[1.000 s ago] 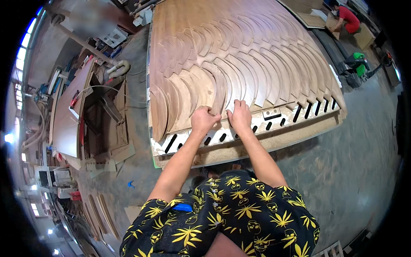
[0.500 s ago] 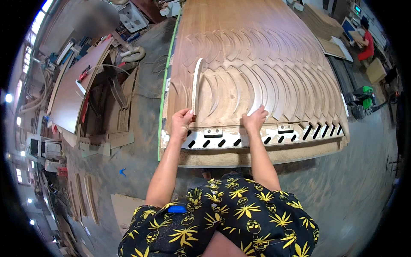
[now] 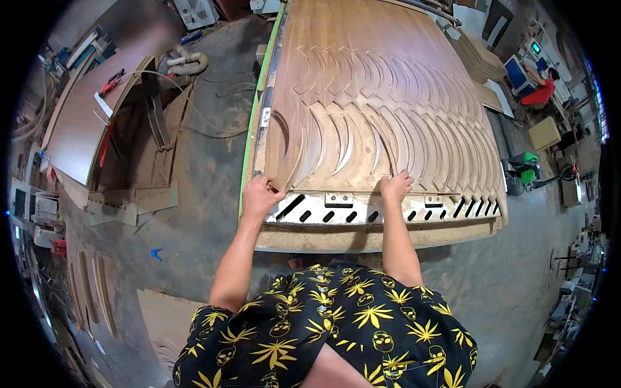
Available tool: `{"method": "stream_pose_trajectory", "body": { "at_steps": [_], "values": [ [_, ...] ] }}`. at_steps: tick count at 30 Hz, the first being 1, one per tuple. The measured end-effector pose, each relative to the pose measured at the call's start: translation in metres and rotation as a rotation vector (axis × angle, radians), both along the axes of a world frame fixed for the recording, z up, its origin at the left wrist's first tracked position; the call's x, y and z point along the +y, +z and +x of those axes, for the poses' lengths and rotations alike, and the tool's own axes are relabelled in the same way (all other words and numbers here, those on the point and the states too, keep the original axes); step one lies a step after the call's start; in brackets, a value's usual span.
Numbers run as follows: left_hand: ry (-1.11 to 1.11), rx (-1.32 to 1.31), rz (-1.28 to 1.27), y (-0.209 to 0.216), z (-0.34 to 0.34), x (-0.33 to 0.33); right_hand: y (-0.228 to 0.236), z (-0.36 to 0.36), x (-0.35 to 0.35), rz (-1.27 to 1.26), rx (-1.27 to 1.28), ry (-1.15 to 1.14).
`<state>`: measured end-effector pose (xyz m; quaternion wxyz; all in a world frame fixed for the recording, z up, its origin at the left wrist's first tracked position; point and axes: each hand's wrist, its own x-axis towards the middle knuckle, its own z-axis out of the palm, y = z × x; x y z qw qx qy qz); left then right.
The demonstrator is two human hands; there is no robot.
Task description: The person picks up curved wooden pieces from a large sheet on a machine bed and stacks them on a nearby board on the floor.
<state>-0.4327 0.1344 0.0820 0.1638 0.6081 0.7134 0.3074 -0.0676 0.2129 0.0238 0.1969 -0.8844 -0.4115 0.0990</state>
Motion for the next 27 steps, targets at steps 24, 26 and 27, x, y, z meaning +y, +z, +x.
{"method": "stream_pose_trajectory", "body": {
  "at_steps": [24, 26, 27],
  "values": [
    [0.051, 0.241, -0.211, -0.006, 0.018, 0.011, 0.046, 0.018, 0.003, 0.354, 0.087, 0.047],
    [0.057, 0.274, -0.191, -0.012, 0.021, 0.014, 0.057, 0.021, -0.011, 0.457, 0.049, 0.143],
    [0.05, 0.286, -0.209, -0.011, 0.022, 0.014, 0.056, 0.02, -0.014, 0.492, 0.067, 0.177]
  ]
}}
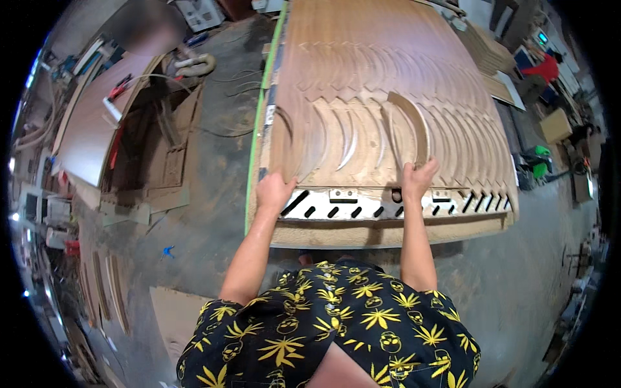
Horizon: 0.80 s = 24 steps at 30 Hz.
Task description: The person picks up curved wooden pieces from a large sheet on a machine bed and stacks them on a nearby board on the floor.
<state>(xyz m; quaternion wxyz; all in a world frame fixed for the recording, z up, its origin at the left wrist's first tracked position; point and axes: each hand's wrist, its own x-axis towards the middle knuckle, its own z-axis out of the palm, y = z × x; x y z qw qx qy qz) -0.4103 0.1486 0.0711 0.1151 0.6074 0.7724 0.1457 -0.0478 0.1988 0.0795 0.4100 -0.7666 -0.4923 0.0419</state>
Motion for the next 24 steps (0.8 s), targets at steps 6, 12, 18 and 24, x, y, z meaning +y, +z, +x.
{"method": "stream_pose_trajectory", "body": {
  "at_steps": [6, 12, 18, 24],
  "values": [
    [0.006, -0.07, -0.077, 0.02, 0.005, -0.002, -0.032, -0.079, -0.005, -0.078, 0.892, 0.201],
    [0.024, -0.395, -0.045, -0.006, -0.02, 0.003, -0.017, -0.21, -0.034, -0.147, 1.05, 0.36],
    [-0.073, -0.86, -0.107, -0.024, -0.037, 0.021, -0.042, -0.266, -0.03, -0.108, 0.953, 0.307],
    [-0.066, -0.927, -0.177, -0.039, -0.043, 0.042, -0.057, -0.279, -0.039, -0.127, 0.841, 0.342]
  ]
}}
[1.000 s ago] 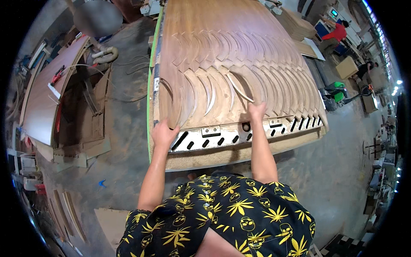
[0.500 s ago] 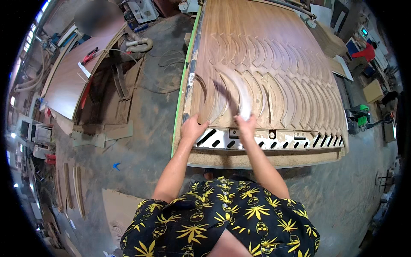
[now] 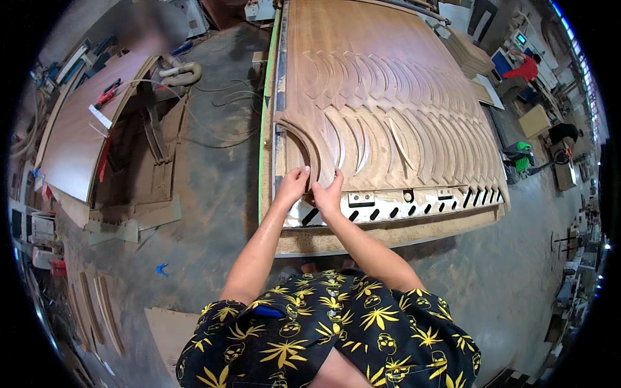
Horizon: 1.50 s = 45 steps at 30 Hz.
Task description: The person picks up curved wooden pieces from a large sheet on a machine bed and stacks them on a nearby board on the floor.
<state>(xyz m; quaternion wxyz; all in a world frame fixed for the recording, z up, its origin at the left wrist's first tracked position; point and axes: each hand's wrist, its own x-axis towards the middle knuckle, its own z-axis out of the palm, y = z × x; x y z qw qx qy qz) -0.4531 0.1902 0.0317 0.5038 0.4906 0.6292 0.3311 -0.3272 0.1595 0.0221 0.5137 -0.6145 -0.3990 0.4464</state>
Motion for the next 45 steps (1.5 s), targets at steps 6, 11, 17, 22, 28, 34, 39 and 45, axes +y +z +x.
{"method": "stream_pose_trajectory", "body": {
  "at_steps": [6, 11, 17, 22, 28, 34, 39, 45],
  "values": [
    [0.022, -0.119, 0.103, -0.007, 0.018, 0.022, 0.008, -0.002, -0.02, -0.049, -0.445, -0.009],
    [0.061, -0.145, 0.012, -0.019, 0.02, 0.04, 0.012, -0.003, -0.014, -0.115, -0.513, 0.037],
    [0.105, -0.18, -0.032, -0.009, 0.028, 0.042, 0.003, 0.012, 0.013, -0.111, -0.278, -0.013],
    [0.001, -0.3, -0.025, -0.012, 0.014, 0.043, 0.003, 0.038, 0.005, -0.044, -0.275, -0.012],
    [0.191, 0.458, 0.252, 0.048, 0.042, 0.005, 0.007, 0.154, -0.023, -0.055, -0.53, -0.084],
    [-0.018, 0.698, 0.505, 0.082, 0.11, -0.015, 0.016, 0.305, -0.023, -0.126, -0.547, -0.284],
    [-0.283, 0.612, 0.74, 0.063, 0.217, -0.005, -0.005, 0.376, 0.005, -0.053, -0.88, -0.338],
    [-0.425, 0.872, 0.781, 0.038, 0.365, 0.001, -0.011, 0.389, 0.028, -0.112, -0.953, -0.312]
  ]
}}
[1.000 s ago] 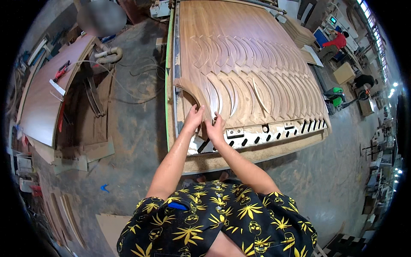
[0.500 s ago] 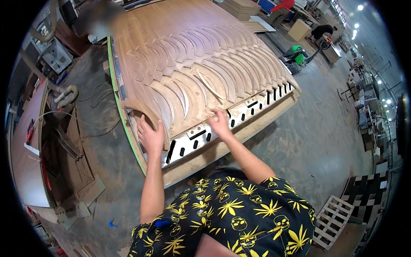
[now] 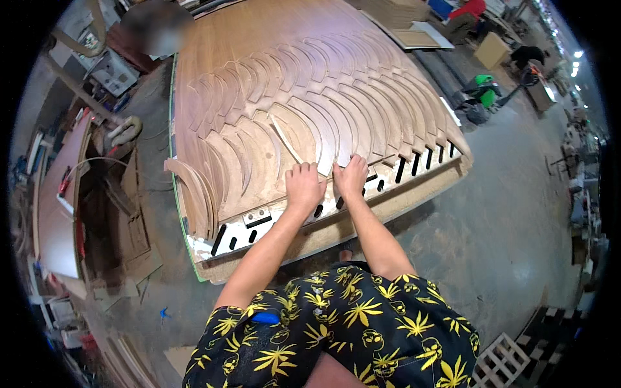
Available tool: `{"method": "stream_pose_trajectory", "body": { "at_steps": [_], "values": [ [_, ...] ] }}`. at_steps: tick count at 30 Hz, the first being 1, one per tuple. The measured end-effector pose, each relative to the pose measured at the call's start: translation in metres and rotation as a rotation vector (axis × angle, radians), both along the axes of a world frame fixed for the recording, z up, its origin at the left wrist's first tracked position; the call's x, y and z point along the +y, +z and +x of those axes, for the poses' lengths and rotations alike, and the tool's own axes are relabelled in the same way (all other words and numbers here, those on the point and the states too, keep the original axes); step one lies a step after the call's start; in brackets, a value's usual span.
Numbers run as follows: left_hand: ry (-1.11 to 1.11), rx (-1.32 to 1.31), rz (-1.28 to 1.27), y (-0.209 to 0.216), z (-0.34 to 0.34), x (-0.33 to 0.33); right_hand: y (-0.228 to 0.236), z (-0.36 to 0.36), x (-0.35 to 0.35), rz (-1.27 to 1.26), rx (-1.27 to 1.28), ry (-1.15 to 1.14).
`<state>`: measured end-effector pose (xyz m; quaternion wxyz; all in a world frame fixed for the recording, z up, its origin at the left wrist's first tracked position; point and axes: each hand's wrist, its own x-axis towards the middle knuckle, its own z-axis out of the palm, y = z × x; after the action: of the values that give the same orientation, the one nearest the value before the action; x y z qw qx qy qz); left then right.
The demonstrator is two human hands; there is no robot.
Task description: The person picks up curved wooden pieces from a large sheet on a machine bed and stacks them on a nearby board on the floor.
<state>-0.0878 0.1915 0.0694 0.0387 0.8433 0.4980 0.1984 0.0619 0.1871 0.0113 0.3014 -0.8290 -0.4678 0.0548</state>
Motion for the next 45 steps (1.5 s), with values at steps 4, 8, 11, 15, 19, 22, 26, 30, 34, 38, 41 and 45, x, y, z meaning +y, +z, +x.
{"method": "stream_pose_trajectory", "body": {
  "at_steps": [4, 8, 11, 15, 19, 22, 26, 30, 34, 38, 41, 45],
  "values": [
    [0.152, 0.167, 0.004, -0.021, 0.042, 0.008, 0.004, 0.006, 0.005, 0.068, 0.114, 0.017],
    [0.263, 0.262, 0.029, -0.028, 0.055, 0.014, 0.023, 0.011, 0.017, 0.121, 0.265, -0.011],
    [0.298, 0.324, -0.025, -0.023, 0.062, 0.015, 0.034, 0.017, 0.027, 0.091, 0.392, -0.081],
    [0.309, 0.309, -0.024, -0.028, 0.065, 0.021, 0.003, 0.037, 0.052, -0.052, 0.638, -0.17],
    [0.362, 0.211, -0.263, -0.019, 0.064, 0.035, -0.003, 0.065, 0.073, 0.07, 1.422, 0.034],
    [0.378, 0.09, -0.379, 0.004, 0.064, 0.037, 0.018, 0.093, 0.08, 0.062, 1.991, 0.075],
    [0.362, -0.108, -0.459, 0.012, 0.047, 0.041, 0.027, 0.104, 0.079, 0.05, 1.847, 0.219],
    [0.315, -0.609, -0.533, 0.012, 0.033, 0.045, 0.04, 0.118, 0.063, 0.086, 1.026, 0.256],
    [0.23, -1.675, -0.839, 0.011, 0.001, 0.034, 0.08, 0.126, 0.04, 0.137, 0.412, 0.336],
    [0.185, -1.93, -0.762, 0.04, -0.005, 0.01, 0.073, 0.132, 0.04, 0.124, 0.267, 0.418],
    [0.377, -1.766, -0.594, 0.055, -0.028, -0.009, 0.04, 0.111, 0.05, 0.186, 0.586, 0.374],
    [0.512, -1.217, -0.316, 0.074, -0.076, -0.033, 0.052, 0.076, 0.05, -0.08, 1.877, 0.303]
  ]
}}
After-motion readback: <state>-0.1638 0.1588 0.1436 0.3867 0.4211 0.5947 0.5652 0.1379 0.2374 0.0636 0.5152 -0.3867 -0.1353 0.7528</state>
